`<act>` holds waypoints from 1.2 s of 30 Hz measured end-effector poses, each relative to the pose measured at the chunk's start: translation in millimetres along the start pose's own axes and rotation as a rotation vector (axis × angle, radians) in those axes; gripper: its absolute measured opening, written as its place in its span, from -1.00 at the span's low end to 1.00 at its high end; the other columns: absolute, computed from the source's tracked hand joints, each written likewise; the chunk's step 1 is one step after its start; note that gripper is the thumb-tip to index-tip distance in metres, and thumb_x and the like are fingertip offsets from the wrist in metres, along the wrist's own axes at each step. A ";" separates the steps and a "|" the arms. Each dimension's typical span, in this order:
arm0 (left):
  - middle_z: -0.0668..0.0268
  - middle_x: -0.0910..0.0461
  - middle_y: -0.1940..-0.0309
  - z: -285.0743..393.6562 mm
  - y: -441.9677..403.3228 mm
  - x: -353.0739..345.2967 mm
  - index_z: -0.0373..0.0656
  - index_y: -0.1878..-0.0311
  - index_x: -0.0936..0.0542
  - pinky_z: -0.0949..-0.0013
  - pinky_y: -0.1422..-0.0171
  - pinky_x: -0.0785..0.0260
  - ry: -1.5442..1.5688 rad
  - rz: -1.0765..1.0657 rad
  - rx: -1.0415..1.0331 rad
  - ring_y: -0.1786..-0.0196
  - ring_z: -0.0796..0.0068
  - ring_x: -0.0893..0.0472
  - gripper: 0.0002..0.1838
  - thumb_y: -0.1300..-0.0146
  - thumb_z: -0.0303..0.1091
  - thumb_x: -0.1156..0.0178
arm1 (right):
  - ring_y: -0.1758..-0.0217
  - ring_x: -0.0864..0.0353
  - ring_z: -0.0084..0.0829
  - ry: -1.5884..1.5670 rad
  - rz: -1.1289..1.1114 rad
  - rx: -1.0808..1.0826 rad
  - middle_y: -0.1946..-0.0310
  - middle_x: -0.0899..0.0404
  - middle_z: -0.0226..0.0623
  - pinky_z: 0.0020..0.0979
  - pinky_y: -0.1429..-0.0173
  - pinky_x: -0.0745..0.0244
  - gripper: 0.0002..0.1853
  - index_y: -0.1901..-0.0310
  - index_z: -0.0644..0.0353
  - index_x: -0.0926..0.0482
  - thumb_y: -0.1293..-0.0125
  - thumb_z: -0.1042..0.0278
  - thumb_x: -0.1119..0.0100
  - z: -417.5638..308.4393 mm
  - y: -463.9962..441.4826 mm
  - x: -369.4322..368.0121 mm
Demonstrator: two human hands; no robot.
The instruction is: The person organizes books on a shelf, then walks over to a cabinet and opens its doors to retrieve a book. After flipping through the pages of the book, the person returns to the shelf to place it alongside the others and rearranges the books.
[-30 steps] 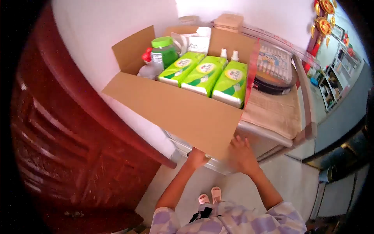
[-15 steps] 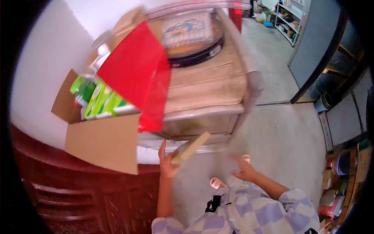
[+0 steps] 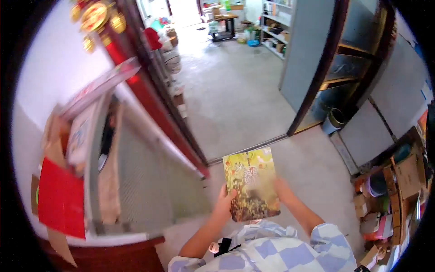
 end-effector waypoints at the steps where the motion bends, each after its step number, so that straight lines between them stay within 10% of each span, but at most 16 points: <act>1: 0.20 -0.41 -0.02 -1.2 -27.7 -19.9 -0.14 -0.23 -0.16 0.25 0.00 -0.40 0.055 -0.060 0.072 0.02 0.34 -0.48 -0.48 -0.22 -0.43 -0.05 | 0.00 -0.46 -0.46 -0.002 0.090 -0.031 -0.01 -0.45 -0.27 -0.35 -0.05 -0.42 -0.46 -0.21 0.22 -0.23 -0.28 0.10 0.01 -21.8 -10.5 17.5; 9: 0.20 -0.39 -0.11 36.2 -153.1 -70.7 -0.16 -0.22 -0.24 0.14 -0.16 -0.31 0.147 -0.076 0.154 -0.10 0.26 -0.44 -0.54 -0.37 -0.11 0.30 | -0.05 -0.47 -0.33 -0.432 -0.026 0.161 -0.08 -0.39 -0.15 -0.26 -0.10 -0.43 -0.32 -0.21 0.26 -0.17 -0.11 0.15 -0.16 -31.2 -45.0 -10.3; 12: 0.21 -0.39 -0.11 32.3 -67.0 -2.9 -0.14 -0.20 -0.26 0.15 -0.16 -0.31 0.252 -0.226 0.155 -0.11 0.25 -0.43 -0.52 -0.37 -0.05 0.33 | -0.07 -0.47 -0.31 -0.527 -0.098 0.220 -0.10 -0.37 -0.12 -0.24 -0.11 -0.42 -0.27 -0.21 0.30 -0.15 -0.05 0.18 -0.24 -22.9 -32.9 -49.1; 13: 0.24 -0.48 0.01 34.1 -74.8 -8.4 -0.19 -0.12 -0.34 0.16 -0.08 -0.39 0.299 -0.224 0.182 -0.01 0.32 -0.51 -0.59 -0.29 -0.18 0.03 | -0.07 -0.45 -0.31 -0.608 -0.149 0.215 -0.06 -0.39 -0.16 -0.24 -0.12 -0.41 -0.25 -0.22 0.24 -0.14 -0.02 0.25 -0.28 -17.2 -41.9 -44.3; 30: 0.22 -0.48 0.01 146.5 -361.3 50.4 -0.19 -0.12 -0.34 0.14 -0.07 -0.41 0.079 -0.145 0.243 0.00 0.30 -0.51 -0.58 -0.23 -0.24 -0.02 | 0.01 -0.46 -0.32 -0.451 0.179 0.373 0.02 -0.42 -0.29 -0.25 -0.04 -0.42 -0.25 -0.19 0.09 -0.16 0.03 0.28 -0.36 -160.1 -323.5 35.4; 36: 0.21 -0.48 0.01 179.5 -562.3 -26.6 -0.20 -0.13 -0.34 0.13 -0.06 -0.41 0.084 -0.161 0.238 0.00 0.29 -0.52 -0.57 -0.22 -0.26 -0.04 | 0.07 -0.48 -0.35 -0.463 0.098 0.413 0.04 -0.42 -0.27 -0.27 0.00 -0.44 -0.21 -0.21 0.11 -0.15 0.06 0.21 -0.36 -279.9 -497.4 126.1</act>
Point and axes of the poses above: each hand's wrist, its own y-axis away from the middle knuckle, its own x-axis out of the back of the hand, z = x × y, the point moved 3 cm from there along -y, towards the middle knuckle
